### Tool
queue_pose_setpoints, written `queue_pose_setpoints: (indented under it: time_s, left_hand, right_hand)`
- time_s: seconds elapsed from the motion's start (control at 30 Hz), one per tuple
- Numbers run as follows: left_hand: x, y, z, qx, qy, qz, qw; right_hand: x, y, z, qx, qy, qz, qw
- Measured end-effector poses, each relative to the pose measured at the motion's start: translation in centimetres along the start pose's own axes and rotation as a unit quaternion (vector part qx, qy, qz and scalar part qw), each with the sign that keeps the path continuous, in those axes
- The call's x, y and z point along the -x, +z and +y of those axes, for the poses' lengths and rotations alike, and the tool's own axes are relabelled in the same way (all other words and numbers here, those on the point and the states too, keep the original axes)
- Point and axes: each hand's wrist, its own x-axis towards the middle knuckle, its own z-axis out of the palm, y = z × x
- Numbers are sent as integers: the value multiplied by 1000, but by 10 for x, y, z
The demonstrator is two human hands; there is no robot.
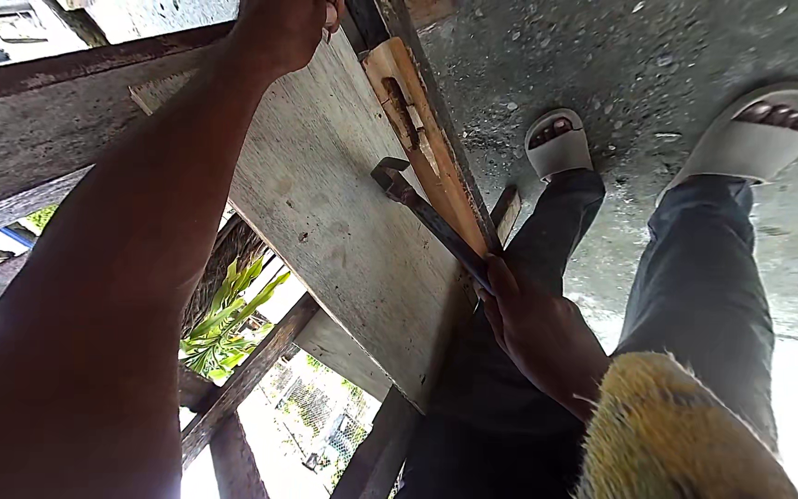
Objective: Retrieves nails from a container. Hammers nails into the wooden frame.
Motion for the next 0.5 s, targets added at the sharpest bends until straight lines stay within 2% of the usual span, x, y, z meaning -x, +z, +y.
queue_pose_setpoints:
  time_s: [0.1, 0.37, 0.5]
  left_hand:
    - [3, -2, 8, -22, -16, -16, 999]
    - [4, 0, 12, -73, 25, -9, 997]
    - [3, -1, 8, -53, 15, -2, 998]
  right_hand:
    - [0, 0, 0, -8, 3, 3, 1000]
    - [0, -1, 3, -39, 18, -11, 999]
    - [2, 5, 4, -46, 27, -8, 999]
